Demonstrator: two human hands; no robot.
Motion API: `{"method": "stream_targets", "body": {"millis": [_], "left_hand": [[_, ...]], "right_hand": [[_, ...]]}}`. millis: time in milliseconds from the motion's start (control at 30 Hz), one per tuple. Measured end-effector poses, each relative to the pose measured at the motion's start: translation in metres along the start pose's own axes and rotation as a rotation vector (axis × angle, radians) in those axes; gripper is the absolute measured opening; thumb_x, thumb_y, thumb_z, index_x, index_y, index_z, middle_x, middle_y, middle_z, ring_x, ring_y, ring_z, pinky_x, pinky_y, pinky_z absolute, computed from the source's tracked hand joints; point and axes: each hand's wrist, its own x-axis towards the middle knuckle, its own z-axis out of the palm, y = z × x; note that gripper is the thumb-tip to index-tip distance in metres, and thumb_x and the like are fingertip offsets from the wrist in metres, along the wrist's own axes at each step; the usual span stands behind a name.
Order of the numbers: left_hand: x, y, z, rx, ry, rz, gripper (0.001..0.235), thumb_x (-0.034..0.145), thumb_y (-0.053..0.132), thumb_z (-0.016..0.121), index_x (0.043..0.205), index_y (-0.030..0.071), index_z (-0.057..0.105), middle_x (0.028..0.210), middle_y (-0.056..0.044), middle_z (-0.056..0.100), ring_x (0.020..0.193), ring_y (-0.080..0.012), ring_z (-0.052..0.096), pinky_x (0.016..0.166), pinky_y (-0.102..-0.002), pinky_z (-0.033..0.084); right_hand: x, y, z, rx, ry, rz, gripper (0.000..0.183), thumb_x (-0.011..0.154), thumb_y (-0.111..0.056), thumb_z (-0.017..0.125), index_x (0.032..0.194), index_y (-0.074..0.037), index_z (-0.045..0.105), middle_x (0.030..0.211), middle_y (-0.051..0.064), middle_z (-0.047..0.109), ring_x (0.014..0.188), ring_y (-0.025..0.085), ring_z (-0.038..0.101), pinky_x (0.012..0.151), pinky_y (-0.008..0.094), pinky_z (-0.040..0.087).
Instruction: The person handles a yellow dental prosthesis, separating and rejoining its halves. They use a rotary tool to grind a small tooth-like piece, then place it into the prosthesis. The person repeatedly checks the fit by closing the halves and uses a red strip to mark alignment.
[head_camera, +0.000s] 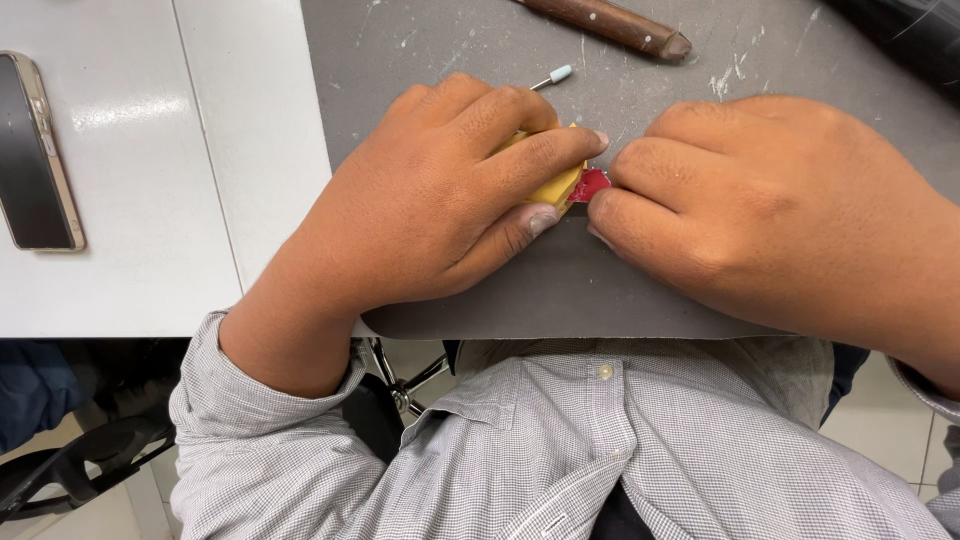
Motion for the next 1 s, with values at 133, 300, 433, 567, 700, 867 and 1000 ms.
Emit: {"method": "stream_targets", "body": {"millis": [133,300,433,567,700,867,1000], "left_hand": [[0.002,0.002,-0.002,0.011,-0.007,-0.005,0.045,0.102,0.029,0.072,0.143,0.013,0.061,0.127,-0.008,0.063,0.11,-0.0285,0.059,0.093,-0.045,0.047],[0.002,0.003,-0.006,0.034,-0.003,0.021,0.064,0.082,0.039,0.08,0.137,0.012,0.061,0.122,-0.009,0.064,0.107,-0.0306,0.059,0.089,-0.045,0.047],[0.001,0.003,-0.002,0.075,0.003,0.005,0.061,0.084,0.027,0.085,0.139,0.014,0.062,0.124,-0.005,0.065,0.11,-0.0286,0.062,0.092,-0.043,0.05],[-0.002,-0.002,0.005,0.117,0.103,0.065,0.058,0.085,0.019,0.082,0.137,0.007,0.06,0.119,-0.008,0.067,0.105,-0.0273,0.064,0.093,-0.041,0.052],[-0.001,-0.015,0.017,0.059,0.203,0.091,0.062,0.078,0.021,0.084,0.133,0.002,0.061,0.11,-0.012,0.068,0.099,-0.0312,0.066,0.09,-0.043,0.054],[0.003,-0.023,0.026,-0.165,0.262,-0.009,0.068,0.078,0.028,0.087,0.133,0.001,0.06,0.105,-0.013,0.07,0.094,-0.0343,0.067,0.088,-0.042,0.055],[-0.002,-0.005,0.023,-0.493,0.364,-0.086,0.058,0.085,0.026,0.077,0.136,0.004,0.059,0.116,-0.013,0.072,0.101,-0.0263,0.075,0.093,-0.032,0.061]], "right_hand": [[0.001,0.0,-0.001,-0.02,0.003,-0.005,0.016,0.077,-0.015,0.069,0.092,-0.009,0.071,0.084,0.002,0.065,0.082,0.02,0.067,0.06,0.035,0.053],[0.002,0.0,-0.003,-0.014,0.033,0.011,0.015,0.08,-0.021,0.072,0.087,-0.008,0.07,0.083,0.002,0.066,0.08,0.021,0.067,0.059,0.035,0.053],[0.002,-0.001,-0.006,-0.071,0.028,0.038,0.019,0.086,-0.027,0.076,0.086,-0.009,0.071,0.081,0.001,0.065,0.076,0.02,0.066,0.057,0.034,0.051],[0.004,0.001,-0.007,-0.009,0.03,0.099,0.021,0.083,-0.029,0.08,0.086,-0.01,0.07,0.084,0.002,0.066,0.078,0.022,0.066,0.062,0.036,0.052],[0.01,0.003,-0.007,0.089,0.097,0.164,0.039,0.07,-0.027,0.086,0.098,-0.005,0.07,0.095,0.007,0.068,0.086,0.027,0.067,0.067,0.038,0.053],[0.016,0.005,0.0,0.292,0.224,0.249,0.061,0.066,-0.02,0.094,0.114,0.0,0.062,0.111,0.017,0.063,0.098,0.033,0.066,0.083,0.042,0.056],[0.016,-0.004,0.006,0.471,0.399,0.338,0.061,0.072,-0.011,0.092,0.12,0.003,0.057,0.119,0.019,0.061,0.103,0.024,0.067,0.085,0.034,0.06]]}}
